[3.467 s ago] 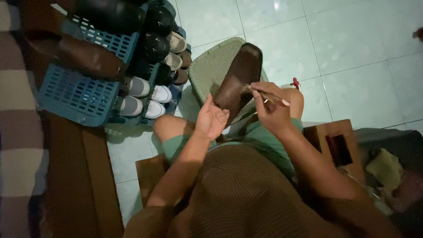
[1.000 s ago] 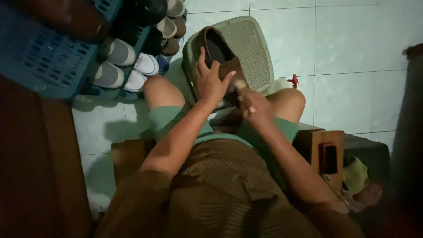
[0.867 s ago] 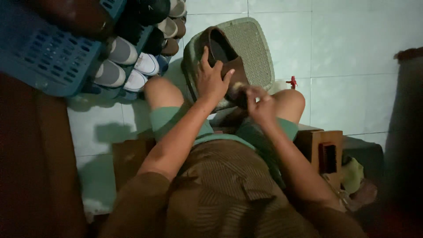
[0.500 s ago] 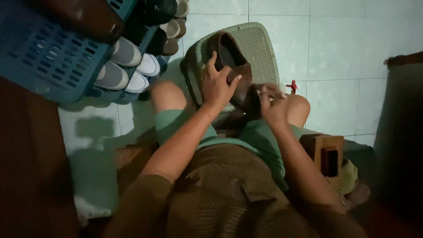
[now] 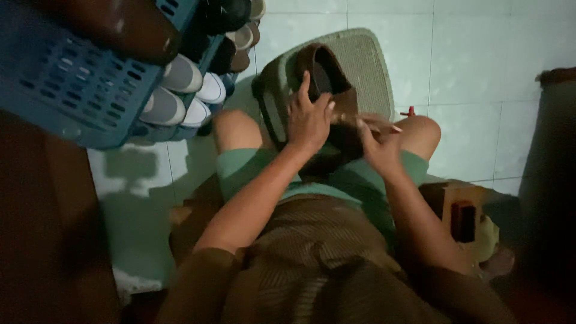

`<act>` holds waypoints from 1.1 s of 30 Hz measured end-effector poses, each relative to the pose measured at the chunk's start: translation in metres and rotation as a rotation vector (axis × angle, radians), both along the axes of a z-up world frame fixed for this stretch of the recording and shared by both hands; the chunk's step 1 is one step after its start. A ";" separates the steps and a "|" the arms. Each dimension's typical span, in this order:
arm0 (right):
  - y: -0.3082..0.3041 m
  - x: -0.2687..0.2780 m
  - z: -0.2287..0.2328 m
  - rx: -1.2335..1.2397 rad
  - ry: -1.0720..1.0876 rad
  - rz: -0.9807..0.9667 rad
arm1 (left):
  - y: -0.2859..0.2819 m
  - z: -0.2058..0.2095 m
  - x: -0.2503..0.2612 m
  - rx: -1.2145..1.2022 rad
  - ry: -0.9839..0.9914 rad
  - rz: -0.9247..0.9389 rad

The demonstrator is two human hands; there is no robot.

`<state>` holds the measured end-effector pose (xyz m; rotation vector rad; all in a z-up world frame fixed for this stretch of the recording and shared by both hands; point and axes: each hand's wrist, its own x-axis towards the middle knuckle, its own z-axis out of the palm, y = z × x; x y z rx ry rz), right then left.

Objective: The person sits on the floor and scrubs a brown leather shoe with a brush, focusing on the sole and sides. The person places the shoe on a blue shoe rack and then picks up another brown shoe to continue scrubbing.

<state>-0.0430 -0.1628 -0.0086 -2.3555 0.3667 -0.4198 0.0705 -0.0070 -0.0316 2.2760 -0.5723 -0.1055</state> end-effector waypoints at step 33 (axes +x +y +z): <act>-0.021 -0.033 0.029 0.051 -0.259 0.148 | -0.016 -0.029 -0.023 -0.071 -0.102 0.133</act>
